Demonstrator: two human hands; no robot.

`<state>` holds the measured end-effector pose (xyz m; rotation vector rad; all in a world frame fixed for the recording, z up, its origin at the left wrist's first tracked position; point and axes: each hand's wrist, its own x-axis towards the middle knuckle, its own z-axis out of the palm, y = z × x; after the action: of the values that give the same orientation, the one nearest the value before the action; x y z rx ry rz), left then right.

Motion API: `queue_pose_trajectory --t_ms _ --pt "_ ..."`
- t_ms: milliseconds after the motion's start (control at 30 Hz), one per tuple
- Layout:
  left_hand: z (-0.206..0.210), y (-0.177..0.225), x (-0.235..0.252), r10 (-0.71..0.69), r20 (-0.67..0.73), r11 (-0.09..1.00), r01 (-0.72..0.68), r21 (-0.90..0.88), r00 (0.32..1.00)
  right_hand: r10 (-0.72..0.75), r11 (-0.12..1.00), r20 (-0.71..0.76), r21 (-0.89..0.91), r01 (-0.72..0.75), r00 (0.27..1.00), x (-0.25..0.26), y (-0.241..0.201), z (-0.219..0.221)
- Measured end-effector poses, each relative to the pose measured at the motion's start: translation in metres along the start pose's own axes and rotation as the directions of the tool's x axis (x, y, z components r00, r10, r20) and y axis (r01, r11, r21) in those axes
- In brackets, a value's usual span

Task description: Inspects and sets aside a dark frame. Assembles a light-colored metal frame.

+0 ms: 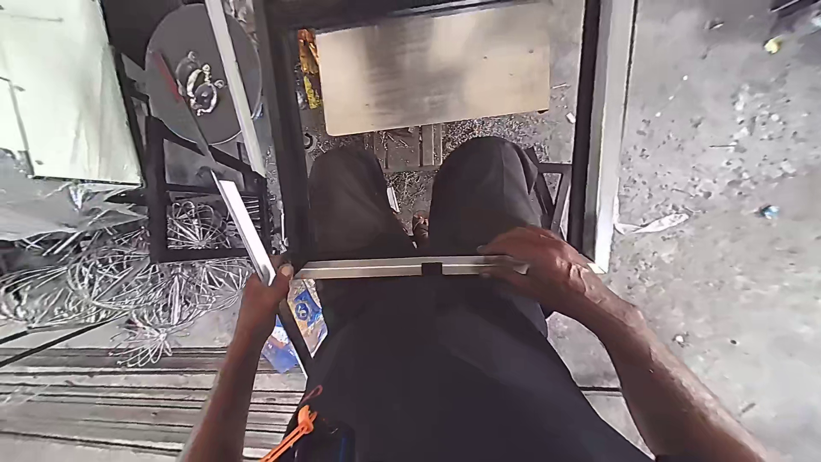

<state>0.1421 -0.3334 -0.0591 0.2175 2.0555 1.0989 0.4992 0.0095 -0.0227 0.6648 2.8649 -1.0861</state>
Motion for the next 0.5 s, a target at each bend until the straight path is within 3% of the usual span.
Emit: queue_pose_trajectory --t_ms 100,233,333,500 --pt "-0.026 0.015 -0.005 0.123 -0.091 0.989 -0.13 -0.072 0.988 -0.009 0.999 -0.059 0.041 0.012 0.998 0.005 -0.005 -0.004" --pt "-0.062 0.082 -0.013 0.285 -0.26 0.913 -0.344 -0.221 0.923 -0.058 0.983 -0.065 0.173 0.069 0.996 0.041 -0.036 -0.005" --pt "-0.067 0.144 -0.022 0.476 -0.271 0.79 -0.542 -0.285 0.837 -0.16 0.947 -0.046 0.274 0.166 0.986 0.09 -0.082 0.001" --pt "-0.038 0.216 -0.018 0.685 -0.288 0.63 -0.742 -0.227 0.67 -0.332 0.825 -0.087 0.456 0.334 0.939 0.159 -0.169 0.018"
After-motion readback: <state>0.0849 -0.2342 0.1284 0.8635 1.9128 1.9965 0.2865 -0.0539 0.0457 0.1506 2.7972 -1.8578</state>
